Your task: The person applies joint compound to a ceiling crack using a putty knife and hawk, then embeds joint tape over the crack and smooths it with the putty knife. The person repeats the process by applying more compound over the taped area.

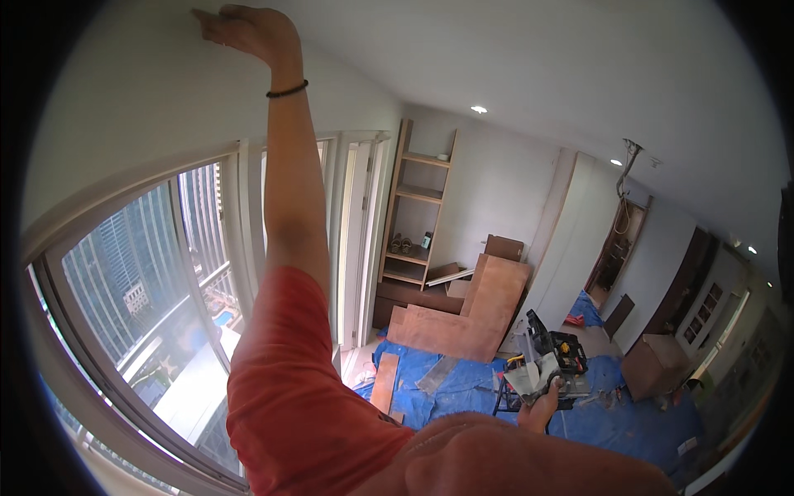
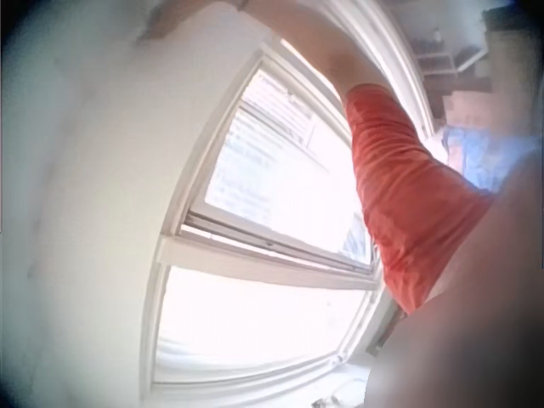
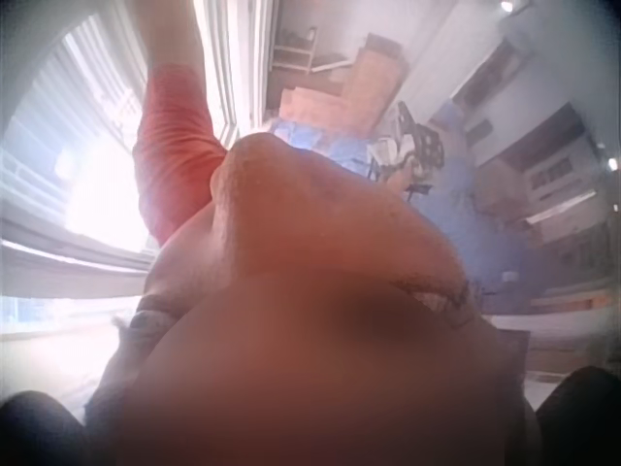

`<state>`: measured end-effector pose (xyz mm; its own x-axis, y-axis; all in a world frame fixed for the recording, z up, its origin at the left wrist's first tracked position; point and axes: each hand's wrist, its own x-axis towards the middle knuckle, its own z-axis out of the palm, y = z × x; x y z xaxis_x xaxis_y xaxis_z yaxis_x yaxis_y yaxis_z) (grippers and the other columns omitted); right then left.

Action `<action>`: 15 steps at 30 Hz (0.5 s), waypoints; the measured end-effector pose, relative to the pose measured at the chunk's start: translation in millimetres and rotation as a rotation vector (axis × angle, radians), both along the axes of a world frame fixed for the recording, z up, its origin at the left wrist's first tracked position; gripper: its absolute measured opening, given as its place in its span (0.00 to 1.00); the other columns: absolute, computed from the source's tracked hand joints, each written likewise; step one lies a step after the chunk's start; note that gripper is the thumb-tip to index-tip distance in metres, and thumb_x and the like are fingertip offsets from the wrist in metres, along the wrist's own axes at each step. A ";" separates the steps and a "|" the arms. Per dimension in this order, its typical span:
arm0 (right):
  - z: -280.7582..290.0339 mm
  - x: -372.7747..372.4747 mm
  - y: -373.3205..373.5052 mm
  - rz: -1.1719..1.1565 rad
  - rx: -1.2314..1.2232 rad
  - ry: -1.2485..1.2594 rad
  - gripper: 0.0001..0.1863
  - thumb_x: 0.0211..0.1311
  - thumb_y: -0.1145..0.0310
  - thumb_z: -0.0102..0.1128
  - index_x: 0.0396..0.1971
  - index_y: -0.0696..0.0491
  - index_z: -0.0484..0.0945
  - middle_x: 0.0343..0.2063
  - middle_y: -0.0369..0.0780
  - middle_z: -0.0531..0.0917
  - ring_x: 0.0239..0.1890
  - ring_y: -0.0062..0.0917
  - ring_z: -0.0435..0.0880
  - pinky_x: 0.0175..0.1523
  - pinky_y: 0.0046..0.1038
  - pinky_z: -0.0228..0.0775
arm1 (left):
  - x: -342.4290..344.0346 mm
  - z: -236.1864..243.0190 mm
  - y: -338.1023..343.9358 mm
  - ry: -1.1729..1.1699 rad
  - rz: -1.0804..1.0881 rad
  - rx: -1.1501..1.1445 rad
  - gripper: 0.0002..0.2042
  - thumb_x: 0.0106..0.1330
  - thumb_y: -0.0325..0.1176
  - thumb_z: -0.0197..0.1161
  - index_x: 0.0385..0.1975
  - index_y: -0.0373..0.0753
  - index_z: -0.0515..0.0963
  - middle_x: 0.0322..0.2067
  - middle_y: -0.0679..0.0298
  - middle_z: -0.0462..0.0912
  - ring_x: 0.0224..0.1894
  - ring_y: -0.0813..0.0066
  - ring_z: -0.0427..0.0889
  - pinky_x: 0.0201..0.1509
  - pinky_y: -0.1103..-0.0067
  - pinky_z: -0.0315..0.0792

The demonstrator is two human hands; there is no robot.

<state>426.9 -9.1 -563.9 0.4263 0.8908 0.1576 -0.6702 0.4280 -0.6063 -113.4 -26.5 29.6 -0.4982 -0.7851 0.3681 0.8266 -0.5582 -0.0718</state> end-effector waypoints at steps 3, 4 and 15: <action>6.1 -9.6 -3.9 0.003 -0.025 -0.022 0.32 0.79 0.50 0.46 0.71 0.57 0.60 0.67 0.46 0.71 0.66 0.39 0.74 0.67 0.42 0.71 | -50.5 17.7 10.5 -0.197 0.235 -0.142 0.24 0.76 0.27 0.45 0.68 0.21 0.57 0.56 0.41 0.68 0.54 0.51 0.71 0.60 0.64 0.66; 5.6 -11.2 -5.1 0.007 -0.031 -0.020 0.32 0.79 0.50 0.46 0.72 0.57 0.60 0.67 0.46 0.71 0.66 0.39 0.74 0.67 0.42 0.71 | -65.3 25.4 19.2 -0.379 0.465 -0.263 0.25 0.76 0.28 0.48 0.68 0.21 0.57 0.56 0.41 0.70 0.54 0.52 0.71 0.59 0.64 0.67; -16.4 12.4 -52.3 -0.110 -0.061 0.015 0.32 0.80 0.52 0.46 0.72 0.58 0.59 0.68 0.46 0.70 0.67 0.39 0.74 0.69 0.41 0.69 | 121.4 31.4 62.1 -0.223 0.099 -0.129 0.32 0.75 0.30 0.51 0.74 0.24 0.50 0.66 0.33 0.56 0.64 0.40 0.61 0.66 0.53 0.58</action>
<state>439.3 -61.4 -580.3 0.5242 0.8460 0.0973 -0.6304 0.4624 -0.6236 8.0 35.6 61.0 -0.5016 -0.7874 0.3584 0.8648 -0.4670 0.1846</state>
